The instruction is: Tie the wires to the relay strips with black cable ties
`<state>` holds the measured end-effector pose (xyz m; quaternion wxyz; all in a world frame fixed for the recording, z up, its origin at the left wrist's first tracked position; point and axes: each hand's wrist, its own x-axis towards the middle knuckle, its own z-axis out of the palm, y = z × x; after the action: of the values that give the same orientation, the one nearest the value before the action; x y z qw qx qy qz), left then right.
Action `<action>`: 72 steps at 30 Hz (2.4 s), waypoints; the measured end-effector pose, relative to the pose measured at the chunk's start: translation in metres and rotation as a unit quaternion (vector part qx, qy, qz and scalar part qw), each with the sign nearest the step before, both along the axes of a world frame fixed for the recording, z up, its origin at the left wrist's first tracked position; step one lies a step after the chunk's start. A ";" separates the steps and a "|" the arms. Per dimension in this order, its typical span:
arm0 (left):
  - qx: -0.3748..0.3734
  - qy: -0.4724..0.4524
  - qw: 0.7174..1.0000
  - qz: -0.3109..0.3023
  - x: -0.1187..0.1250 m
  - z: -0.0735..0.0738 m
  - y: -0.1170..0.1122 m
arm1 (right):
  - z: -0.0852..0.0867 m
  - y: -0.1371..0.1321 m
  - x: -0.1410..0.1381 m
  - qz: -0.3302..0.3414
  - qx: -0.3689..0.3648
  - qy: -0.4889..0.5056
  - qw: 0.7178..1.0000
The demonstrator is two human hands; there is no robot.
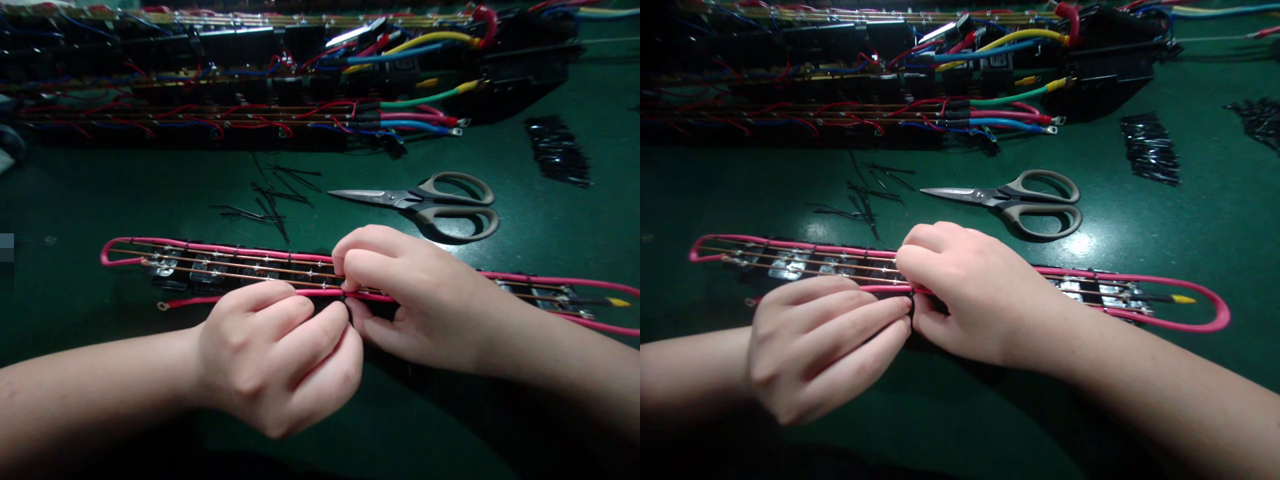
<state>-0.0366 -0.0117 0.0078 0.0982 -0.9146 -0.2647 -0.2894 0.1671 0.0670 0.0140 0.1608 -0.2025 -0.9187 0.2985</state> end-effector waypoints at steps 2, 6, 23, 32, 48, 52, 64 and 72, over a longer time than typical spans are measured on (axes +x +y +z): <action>0.001 0.004 1.000 -0.006 0.000 -0.001 -0.001 | -0.001 0.001 0.000 0.001 0.003 0.001 1.000; 0.016 0.045 0.999 -0.020 -0.001 -0.002 -0.002 | -0.002 0.001 0.000 0.003 0.010 0.000 1.000; 0.025 0.091 0.994 -0.051 -0.005 -0.003 -0.005 | -0.004 -0.002 0.001 -0.001 0.000 0.005 1.000; 0.031 0.100 0.993 -0.060 -0.003 -0.002 -0.003 | -0.005 0.001 0.001 -0.005 -0.007 0.003 1.000; -0.007 0.094 0.993 -0.069 -0.004 -0.005 0.000 | -0.005 0.000 0.001 -0.010 -0.007 0.002 1.000; -0.004 0.094 0.993 -0.070 -0.004 -0.004 0.001 | -0.004 0.000 0.001 -0.013 -0.007 0.002 1.000; -0.032 0.103 0.992 -0.062 0.000 -0.005 0.005 | -0.003 -0.002 0.002 -0.001 -0.003 0.001 1.000; -0.039 0.079 0.994 -0.071 -0.003 -0.009 0.007 | -0.001 0.000 0.001 -0.001 -0.008 -0.007 1.000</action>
<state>-0.0392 -0.0043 -0.0009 0.0621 -0.9544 -0.2012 -0.2118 0.1679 0.0667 0.0128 0.1531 -0.2063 -0.9173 0.3042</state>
